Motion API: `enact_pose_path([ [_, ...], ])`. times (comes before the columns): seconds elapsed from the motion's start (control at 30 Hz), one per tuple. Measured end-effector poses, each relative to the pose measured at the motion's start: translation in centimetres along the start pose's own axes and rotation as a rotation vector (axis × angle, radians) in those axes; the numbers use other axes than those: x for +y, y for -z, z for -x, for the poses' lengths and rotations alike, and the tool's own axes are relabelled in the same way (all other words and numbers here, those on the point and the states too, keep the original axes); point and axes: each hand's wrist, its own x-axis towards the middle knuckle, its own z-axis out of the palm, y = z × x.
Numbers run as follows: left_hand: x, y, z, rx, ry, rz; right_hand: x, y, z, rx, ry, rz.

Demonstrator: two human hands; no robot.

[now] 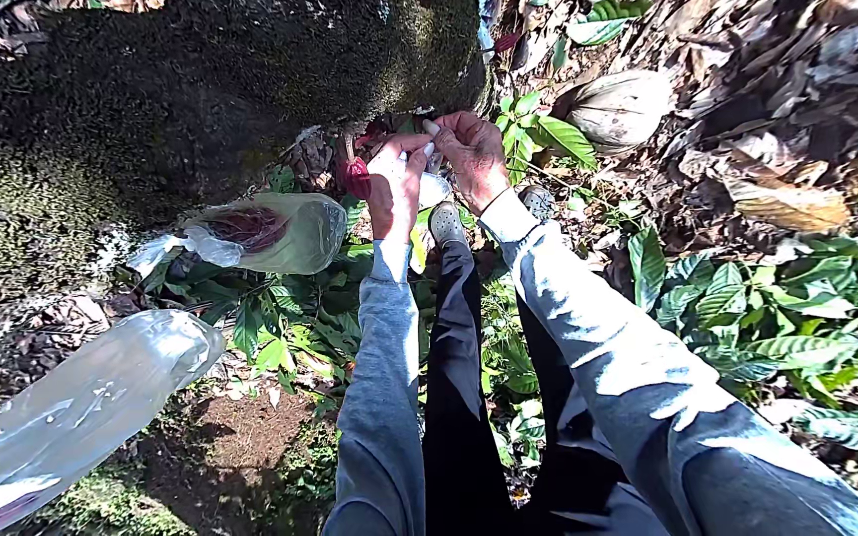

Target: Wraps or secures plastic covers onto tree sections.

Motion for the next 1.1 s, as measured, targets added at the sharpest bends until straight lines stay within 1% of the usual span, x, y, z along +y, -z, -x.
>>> enact_pose_path([
  [0.13, 0.3, -0.1, 0.1, 0.052, 0.086, 0.098, -0.5, 0.9, 1.0, -0.151, 0.023, 0.050],
  [0.2, 0.2, -0.2, 0.2, 0.084, 0.120, 0.117, -0.5, 1.2, 1.8, -0.190, 0.045, 0.063],
  [0.3, 0.7, -0.2, 0.3, 0.076, 0.130, 0.077, -0.1, 1.4, 2.3, -0.179, 0.124, 0.136],
  [0.43, 0.9, 0.1, 0.1, 0.019, 0.097, -0.168, 0.0, 1.4, 2.1, -0.167, 0.163, 0.170],
  [0.47, 0.7, 0.2, 0.1, 0.003, 0.059, -0.203, -0.1, 1.4, 2.0, -0.166, 0.168, 0.171],
  [0.57, -0.3, 0.0, 0.3, -0.010, -0.001, -0.199, -0.6, 1.5, 1.6, -0.148, 0.149, 0.170],
  [0.73, -0.7, 0.1, 0.3, -0.070, 0.023, -0.161, -0.8, 1.7, 1.2, -0.133, 0.132, 0.060],
  [0.83, -1.0, 0.7, 0.0, -0.137, 0.071, -0.070, -0.4, 1.9, 1.0, -0.140, 0.155, -0.018],
  [0.9, -0.8, 0.9, -0.1, -0.165, 0.151, 0.041, -0.2, 1.9, 0.7, -0.136, 0.167, -0.051],
  [0.97, -0.2, 1.0, -0.2, -0.194, 0.242, 0.206, -0.2, 1.8, 0.6, -0.144, 0.165, -0.077],
  [1.03, -1.0, 0.8, -0.2, -0.210, 0.258, 0.357, -0.1, 1.7, 0.6, -0.144, 0.164, -0.095],
  [1.1, -1.7, 0.7, -0.2, -0.224, 0.245, 0.398, -0.1, 1.8, 0.9, -0.149, 0.148, -0.104],
])
